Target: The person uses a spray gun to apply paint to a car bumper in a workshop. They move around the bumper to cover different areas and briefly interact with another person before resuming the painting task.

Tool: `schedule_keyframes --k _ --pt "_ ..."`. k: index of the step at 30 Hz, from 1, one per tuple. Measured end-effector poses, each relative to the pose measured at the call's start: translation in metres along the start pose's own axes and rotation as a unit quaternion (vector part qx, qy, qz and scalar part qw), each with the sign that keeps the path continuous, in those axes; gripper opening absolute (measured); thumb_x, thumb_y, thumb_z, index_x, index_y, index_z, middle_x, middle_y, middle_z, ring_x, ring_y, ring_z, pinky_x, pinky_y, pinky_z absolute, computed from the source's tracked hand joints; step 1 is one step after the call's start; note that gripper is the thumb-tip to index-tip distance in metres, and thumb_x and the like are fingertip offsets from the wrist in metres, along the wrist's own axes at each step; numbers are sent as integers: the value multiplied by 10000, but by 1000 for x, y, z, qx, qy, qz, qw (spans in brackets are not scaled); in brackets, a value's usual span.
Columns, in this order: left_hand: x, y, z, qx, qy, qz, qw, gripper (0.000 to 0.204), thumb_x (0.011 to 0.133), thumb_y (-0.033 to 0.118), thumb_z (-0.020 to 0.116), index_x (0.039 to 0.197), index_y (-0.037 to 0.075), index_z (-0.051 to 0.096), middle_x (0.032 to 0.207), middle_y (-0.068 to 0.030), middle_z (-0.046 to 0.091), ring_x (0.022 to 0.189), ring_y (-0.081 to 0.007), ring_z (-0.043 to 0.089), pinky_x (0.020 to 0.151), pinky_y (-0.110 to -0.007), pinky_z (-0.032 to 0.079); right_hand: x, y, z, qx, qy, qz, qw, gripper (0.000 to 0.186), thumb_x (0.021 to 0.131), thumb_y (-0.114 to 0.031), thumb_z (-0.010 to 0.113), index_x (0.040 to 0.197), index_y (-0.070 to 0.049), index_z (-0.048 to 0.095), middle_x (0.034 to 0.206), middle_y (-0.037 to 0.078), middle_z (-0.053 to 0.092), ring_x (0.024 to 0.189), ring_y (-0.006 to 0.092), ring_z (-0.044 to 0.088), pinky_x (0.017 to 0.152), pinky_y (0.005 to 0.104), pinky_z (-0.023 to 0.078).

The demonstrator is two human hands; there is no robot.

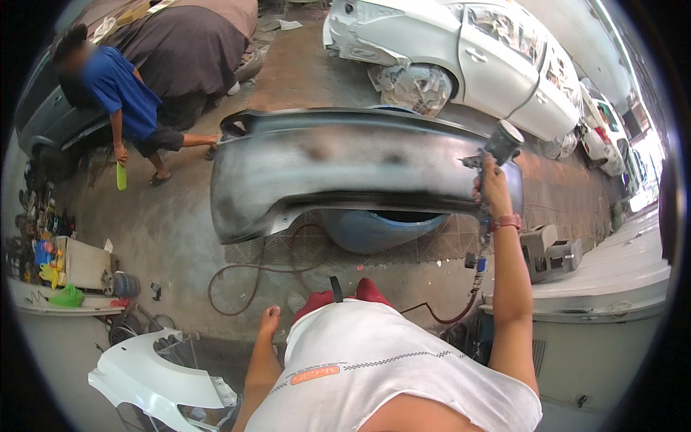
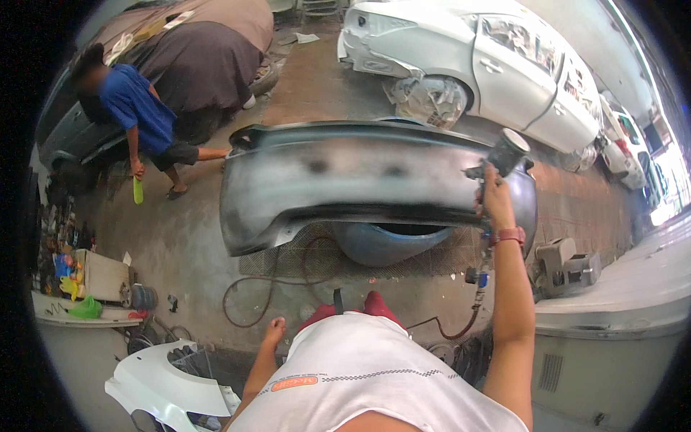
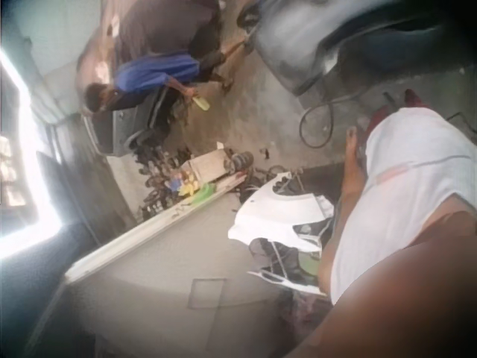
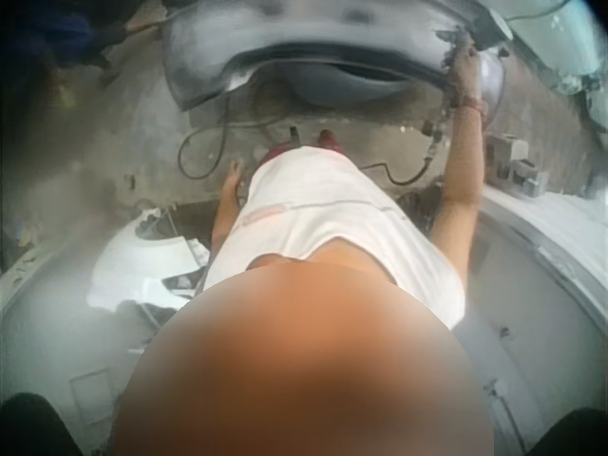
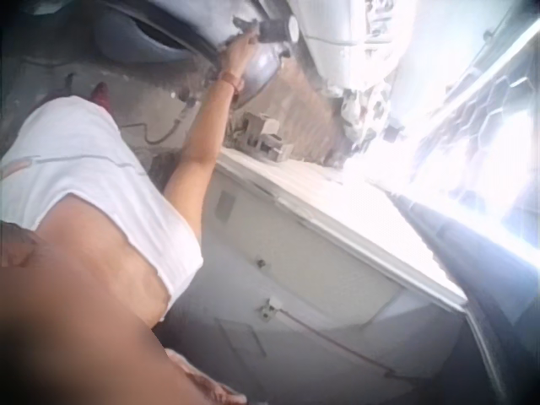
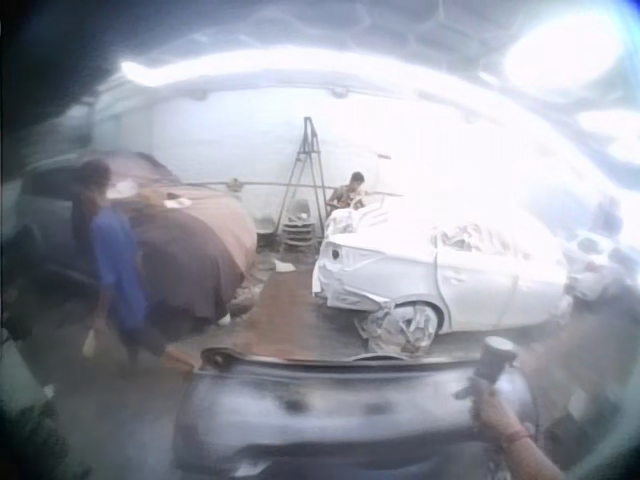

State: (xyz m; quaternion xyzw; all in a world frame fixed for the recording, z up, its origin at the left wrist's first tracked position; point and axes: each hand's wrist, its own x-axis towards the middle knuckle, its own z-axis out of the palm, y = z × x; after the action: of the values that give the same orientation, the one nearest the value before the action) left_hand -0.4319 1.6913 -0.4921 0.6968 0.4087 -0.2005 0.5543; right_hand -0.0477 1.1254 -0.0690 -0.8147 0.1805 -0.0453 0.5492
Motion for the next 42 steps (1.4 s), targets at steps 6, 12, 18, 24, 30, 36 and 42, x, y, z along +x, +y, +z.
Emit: schedule_keyframes --k 6,12,18,24,30,36,42 --pt "21 -17 -55 -52 -3 -2 999 528 1056 428 650 1424 52 600 1154 -70 709 989 -200 673 826 -349 541 -64 -77 181 -13 -131 -40 990 564 1085 -578 512 1149 -31 636 657 35 580 477 148 602 381 297 459" --pt "-3 -97 -101 -148 23 -136 979 450 1071 381 624 1363 39 631 1125 -73 715 942 -195 671 775 -359 526 -114 -126 344 -22 -234 -86 968 592 1090 -567 501 1224 -4 624 656 34 571 491 153 617 404 318 488" --pt "-39 -143 -136 -176 30 -200 963 451 1076 381 616 1359 30 627 1175 -97 708 952 -187 684 731 -349 540 -153 -152 467 -62 -263 -101 958 608 1076 -569 514 1242 1 643 631 74 596 501 190 653 429 332 523" --pt "-55 -144 -142 -231 67 -196 951 466 1076 397 617 1362 29 619 1185 -95 697 945 -190 682 723 -323 550 -194 -158 525 -82 -307 -106 942 614 1088 -579 488 1201 5 639 682 68 617 510 170 647 418 319 500" --pt "-36 -148 -125 -216 39 -179 959 432 1070 382 617 1320 30 630 1118 -85 694 907 -176 663 706 -323 532 -190 -133 476 -6 -372 -10 928 599 1087 -591 488 1169 -16 632 727 67 619 522 174 638 420 319 487" --pt "-10 -139 -115 -141 0 -176 974 409 1066 377 605 1290 36 635 1097 -87 693 911 -181 656 728 -353 513 -148 -101 331 -46 -226 -23 973 528 1100 -549 499 1116 -34 615 684 29 571 482 140 595 380 281 457" --pt "3 -100 -110 -83 -8 -155 984 510 1089 433 567 1447 70 539 1339 -124 672 1100 -275 687 823 -372 539 -100 -76 167 -64 -98 -23 993 568 1094 -567 498 1182 -23 636 646 10 531 472 128 582 389 277 451"
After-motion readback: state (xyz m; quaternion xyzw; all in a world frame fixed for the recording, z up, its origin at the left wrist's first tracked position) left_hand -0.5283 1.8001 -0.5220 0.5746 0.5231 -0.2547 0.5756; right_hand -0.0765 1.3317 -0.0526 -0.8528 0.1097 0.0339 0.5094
